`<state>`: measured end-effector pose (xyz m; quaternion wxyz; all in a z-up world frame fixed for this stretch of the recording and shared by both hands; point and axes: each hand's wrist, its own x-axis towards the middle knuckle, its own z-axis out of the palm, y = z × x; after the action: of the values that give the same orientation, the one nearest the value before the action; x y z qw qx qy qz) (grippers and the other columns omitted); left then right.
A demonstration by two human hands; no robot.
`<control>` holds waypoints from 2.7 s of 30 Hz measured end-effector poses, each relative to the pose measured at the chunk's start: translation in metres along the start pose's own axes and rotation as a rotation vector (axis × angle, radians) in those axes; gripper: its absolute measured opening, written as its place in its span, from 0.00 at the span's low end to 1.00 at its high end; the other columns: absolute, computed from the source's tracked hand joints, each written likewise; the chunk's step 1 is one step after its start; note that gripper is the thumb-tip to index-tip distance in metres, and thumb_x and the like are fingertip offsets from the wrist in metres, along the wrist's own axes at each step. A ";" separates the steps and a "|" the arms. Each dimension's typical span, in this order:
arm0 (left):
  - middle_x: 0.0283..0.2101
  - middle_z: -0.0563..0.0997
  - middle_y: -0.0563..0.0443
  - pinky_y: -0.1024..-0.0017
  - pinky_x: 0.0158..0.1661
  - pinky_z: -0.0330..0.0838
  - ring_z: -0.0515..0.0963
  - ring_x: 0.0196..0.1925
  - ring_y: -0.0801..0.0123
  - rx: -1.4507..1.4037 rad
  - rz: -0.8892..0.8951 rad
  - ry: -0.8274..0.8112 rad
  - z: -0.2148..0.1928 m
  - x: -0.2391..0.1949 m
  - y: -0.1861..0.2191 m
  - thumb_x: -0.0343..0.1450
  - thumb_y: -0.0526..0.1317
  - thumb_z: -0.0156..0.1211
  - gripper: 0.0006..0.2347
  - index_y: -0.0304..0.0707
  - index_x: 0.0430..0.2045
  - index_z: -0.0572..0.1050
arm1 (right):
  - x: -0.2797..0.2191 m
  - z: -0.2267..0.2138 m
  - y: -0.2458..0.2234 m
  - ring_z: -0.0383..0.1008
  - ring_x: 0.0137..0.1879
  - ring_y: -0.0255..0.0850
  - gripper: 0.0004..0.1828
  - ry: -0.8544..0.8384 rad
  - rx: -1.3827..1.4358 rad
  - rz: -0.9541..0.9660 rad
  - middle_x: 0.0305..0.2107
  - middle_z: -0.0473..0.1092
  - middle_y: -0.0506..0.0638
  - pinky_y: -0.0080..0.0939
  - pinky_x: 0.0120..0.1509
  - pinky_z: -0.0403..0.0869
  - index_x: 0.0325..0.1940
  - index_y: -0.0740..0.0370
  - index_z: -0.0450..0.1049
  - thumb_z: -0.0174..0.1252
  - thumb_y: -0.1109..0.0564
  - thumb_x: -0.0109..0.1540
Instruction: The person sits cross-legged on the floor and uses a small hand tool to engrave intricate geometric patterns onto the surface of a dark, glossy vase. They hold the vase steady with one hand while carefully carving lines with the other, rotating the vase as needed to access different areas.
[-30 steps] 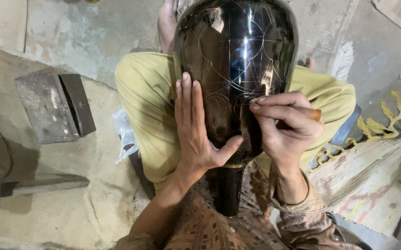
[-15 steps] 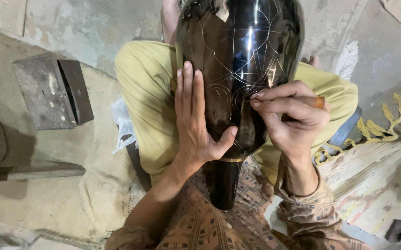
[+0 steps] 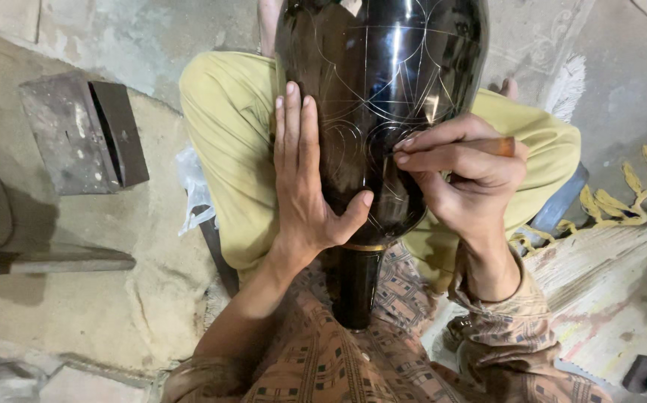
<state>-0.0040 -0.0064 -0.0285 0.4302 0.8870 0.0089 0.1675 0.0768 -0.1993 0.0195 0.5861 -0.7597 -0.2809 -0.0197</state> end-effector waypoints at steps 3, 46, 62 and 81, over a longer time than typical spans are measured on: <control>0.78 0.47 0.29 0.52 0.78 0.41 0.47 0.83 0.44 -0.004 0.000 -0.011 -0.001 -0.001 0.002 0.75 0.65 0.45 0.43 0.28 0.77 0.45 | 0.002 -0.008 0.000 0.80 0.40 0.37 0.11 -0.061 0.032 -0.004 0.38 0.77 0.54 0.30 0.46 0.79 0.36 0.65 0.81 0.62 0.76 0.58; 0.79 0.45 0.30 0.53 0.79 0.39 0.46 0.81 0.44 -0.015 0.003 -0.020 0.000 -0.002 0.002 0.75 0.66 0.48 0.43 0.30 0.76 0.44 | -0.003 -0.025 0.017 0.81 0.41 0.40 0.13 -0.191 0.235 -0.061 0.36 0.77 0.56 0.36 0.50 0.83 0.35 0.67 0.81 0.58 0.77 0.53; 0.80 0.43 0.33 0.52 0.79 0.40 0.44 0.82 0.47 -0.006 -0.018 -0.029 0.004 -0.004 -0.003 0.75 0.68 0.45 0.44 0.31 0.76 0.43 | -0.007 -0.028 0.023 0.81 0.44 0.43 0.12 -0.220 0.289 -0.081 0.35 0.76 0.56 0.37 0.51 0.83 0.34 0.67 0.81 0.58 0.75 0.52; 0.78 0.44 0.23 0.50 0.80 0.42 0.45 0.83 0.37 -0.143 -0.044 0.000 -0.007 0.002 0.001 0.73 0.65 0.54 0.46 0.26 0.77 0.47 | -0.068 -0.011 0.065 0.72 0.30 0.36 0.10 0.400 0.785 0.236 0.30 0.71 0.51 0.36 0.36 0.78 0.49 0.67 0.80 0.66 0.61 0.65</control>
<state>-0.0041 -0.0015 -0.0232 0.4961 0.8536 0.0165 0.1581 0.0522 -0.2469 -0.0588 0.8707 -0.4881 -0.0601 0.0088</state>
